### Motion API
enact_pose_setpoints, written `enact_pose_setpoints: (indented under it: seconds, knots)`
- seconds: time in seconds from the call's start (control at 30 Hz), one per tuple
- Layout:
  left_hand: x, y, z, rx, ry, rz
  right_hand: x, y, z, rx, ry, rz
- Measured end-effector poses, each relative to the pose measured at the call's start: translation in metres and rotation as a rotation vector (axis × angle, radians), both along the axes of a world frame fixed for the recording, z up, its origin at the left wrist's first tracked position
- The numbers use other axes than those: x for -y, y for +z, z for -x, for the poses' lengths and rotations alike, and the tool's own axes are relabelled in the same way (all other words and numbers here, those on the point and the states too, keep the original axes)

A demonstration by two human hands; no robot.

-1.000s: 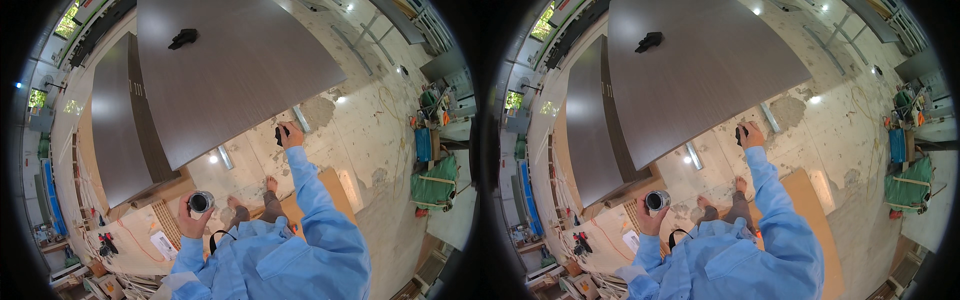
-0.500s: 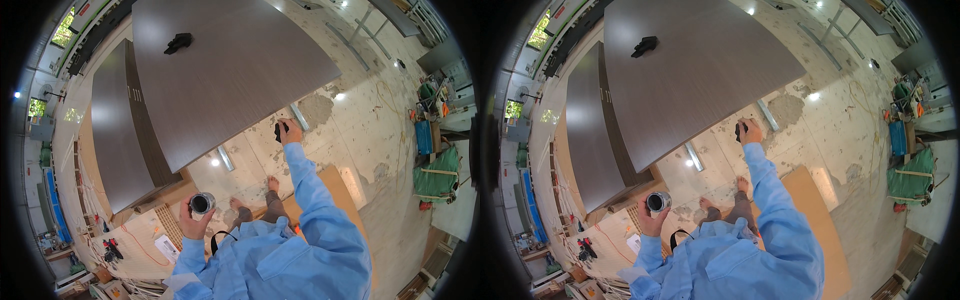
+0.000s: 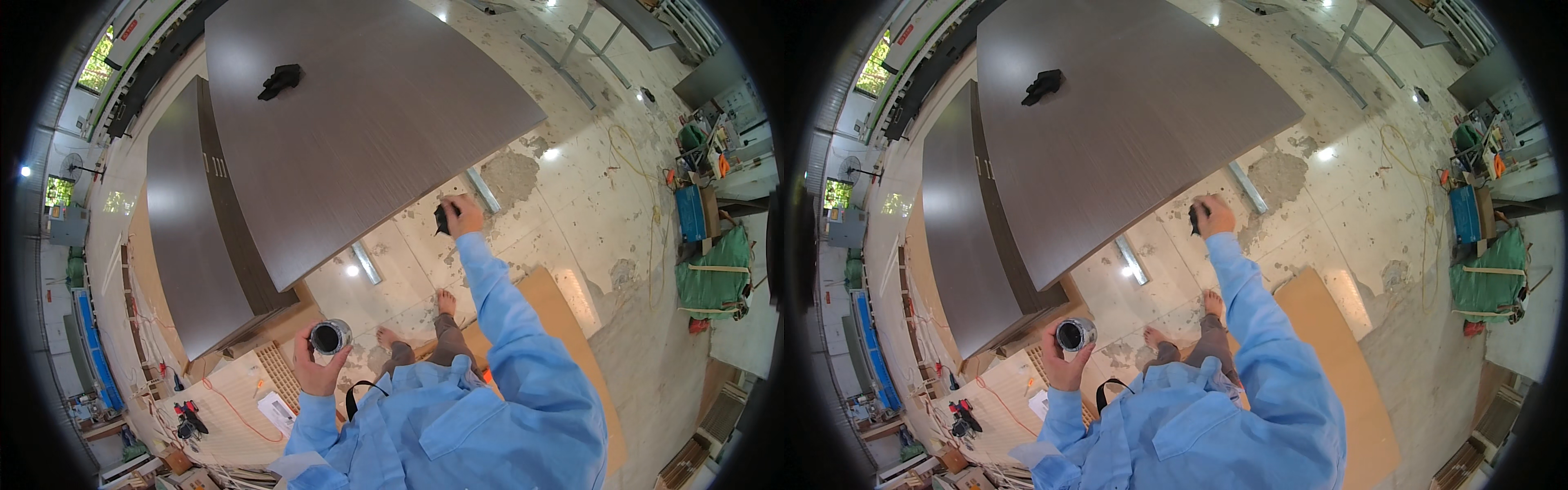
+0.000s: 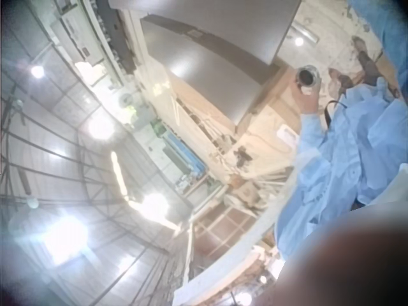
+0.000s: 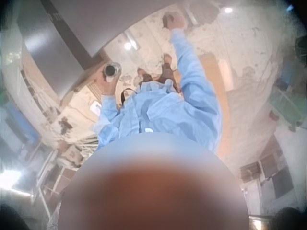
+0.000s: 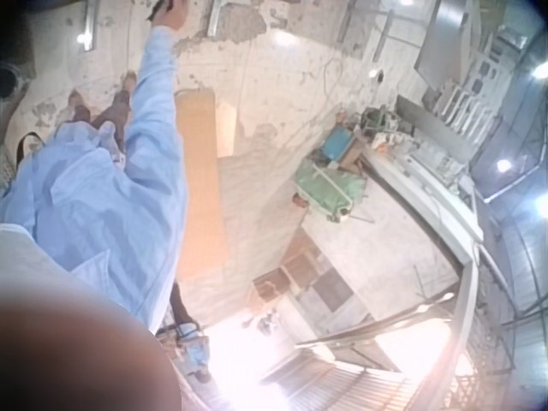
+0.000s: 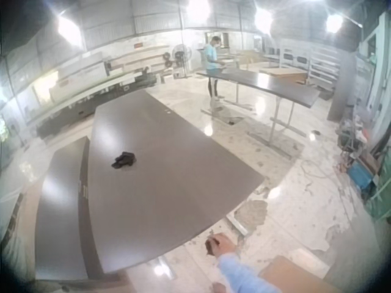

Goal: The person applies a dark sealant to the edges of a large flat panel using a small brush and a cloth. They repeatedly dip the brush into a can, wipe the panel edge, and later pour liquid from a plastic bottle into the can and stir the mixture.

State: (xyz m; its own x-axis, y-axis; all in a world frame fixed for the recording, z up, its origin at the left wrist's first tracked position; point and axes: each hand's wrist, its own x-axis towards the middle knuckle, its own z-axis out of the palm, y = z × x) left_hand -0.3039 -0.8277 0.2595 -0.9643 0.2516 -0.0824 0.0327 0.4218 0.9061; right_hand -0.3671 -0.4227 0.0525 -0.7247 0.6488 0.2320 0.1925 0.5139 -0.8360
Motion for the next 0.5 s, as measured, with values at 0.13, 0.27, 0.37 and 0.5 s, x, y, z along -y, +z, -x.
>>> enact_pose_setpoints:
  seconds: [0.13,0.27,0.37,0.5]
  knots:
    - [-0.001,0.001,-0.001,-0.007,0.028,-0.012,-0.024,0.000,-0.001,-0.013,-0.192,0.009]
    - [-0.002,0.001,0.000,-0.008,0.012,0.008,-0.039,0.002,-0.004,0.067,-0.046,-0.014]
    - [-0.003,0.001,0.000,-0.021,0.006,0.010,-0.043,0.006,-0.005,0.045,-0.232,-0.002]
    - [-0.007,0.000,0.002,-0.028,-0.010,-0.014,-0.045,0.011,-0.006,0.119,0.035,-0.037]
